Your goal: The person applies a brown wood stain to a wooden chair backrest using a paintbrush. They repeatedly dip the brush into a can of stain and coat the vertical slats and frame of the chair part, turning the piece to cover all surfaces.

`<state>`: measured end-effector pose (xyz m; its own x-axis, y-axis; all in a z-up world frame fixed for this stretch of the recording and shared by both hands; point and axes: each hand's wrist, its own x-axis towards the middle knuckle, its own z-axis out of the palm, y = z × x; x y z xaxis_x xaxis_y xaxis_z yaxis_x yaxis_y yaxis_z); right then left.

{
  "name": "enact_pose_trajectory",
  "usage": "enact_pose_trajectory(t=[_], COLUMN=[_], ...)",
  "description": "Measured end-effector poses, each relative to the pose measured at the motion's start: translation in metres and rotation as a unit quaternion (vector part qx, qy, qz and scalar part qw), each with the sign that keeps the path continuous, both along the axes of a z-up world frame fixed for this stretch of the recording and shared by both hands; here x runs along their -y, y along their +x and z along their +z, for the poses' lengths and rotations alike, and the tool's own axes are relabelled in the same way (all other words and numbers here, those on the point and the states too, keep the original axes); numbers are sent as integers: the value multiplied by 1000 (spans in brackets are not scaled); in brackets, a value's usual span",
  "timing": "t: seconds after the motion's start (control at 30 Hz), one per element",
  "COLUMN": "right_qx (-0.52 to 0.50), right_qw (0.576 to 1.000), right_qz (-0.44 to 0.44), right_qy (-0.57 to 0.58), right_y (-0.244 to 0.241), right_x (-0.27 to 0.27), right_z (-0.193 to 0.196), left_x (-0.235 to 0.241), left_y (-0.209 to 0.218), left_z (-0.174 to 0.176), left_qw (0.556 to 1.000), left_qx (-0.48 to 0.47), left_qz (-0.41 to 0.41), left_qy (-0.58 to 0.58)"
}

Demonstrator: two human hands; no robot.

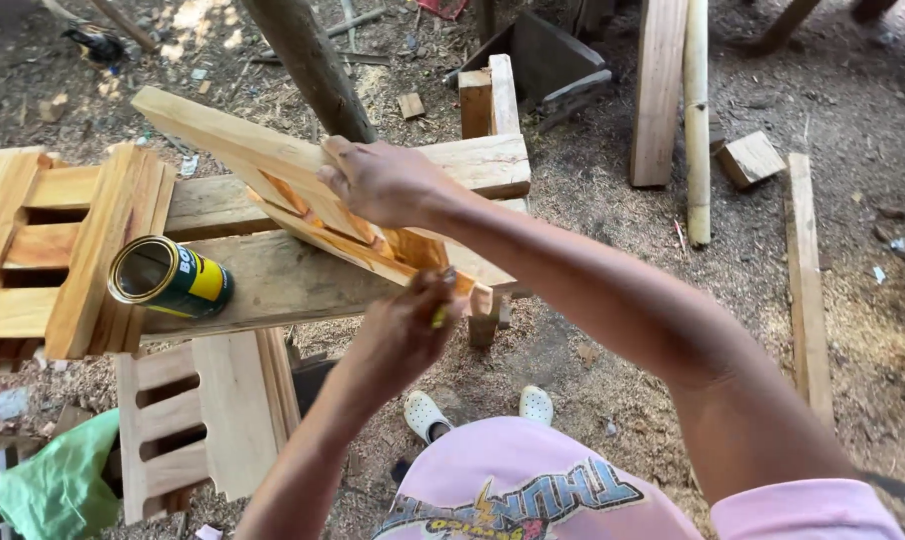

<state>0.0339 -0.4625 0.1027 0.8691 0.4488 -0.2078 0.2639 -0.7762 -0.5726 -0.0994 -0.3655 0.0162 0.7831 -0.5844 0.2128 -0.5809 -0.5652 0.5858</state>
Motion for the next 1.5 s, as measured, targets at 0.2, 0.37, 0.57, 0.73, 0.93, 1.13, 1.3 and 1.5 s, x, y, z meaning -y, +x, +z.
enact_pose_trajectory(t=[0.2, 0.37, 0.57, 0.73, 0.93, 1.13, 1.3, 1.5], right_qx=[52, 65, 35, 26, 8, -65, -86, -199], right_qw=[997, 997, 999, 997, 995, 995, 982, 956], right_qz=[13, 22, 21, 42, 61, 15, 34, 53], right_qy=[49, 46, 36, 57, 73, 74, 166, 208], right_y=[16, 23, 15, 21, 31, 43, 51, 6], right_x=[-2, 1, 5, 10, 13, 25, 27, 19], right_z=[-22, -24, -16, -17, -17, -15, -35, -24], left_x=[23, 29, 31, 30, -27, -72, -104, -116], left_y=[-23, -39, -66, -65, -70, 7, 97, 100], left_z=[52, 7, 4, -36, -27, 9, 23, 39], left_qw=[988, 983, 973, 963, 947, 909, 913, 908], left_qx=[81, 73, 20, 48, 8, 55, 184, 74], left_qz=[76, 109, 198, 207, 314, 400, 318, 384], left_qy=[-106, -127, -120, -165, -65, -104, -178, -153])
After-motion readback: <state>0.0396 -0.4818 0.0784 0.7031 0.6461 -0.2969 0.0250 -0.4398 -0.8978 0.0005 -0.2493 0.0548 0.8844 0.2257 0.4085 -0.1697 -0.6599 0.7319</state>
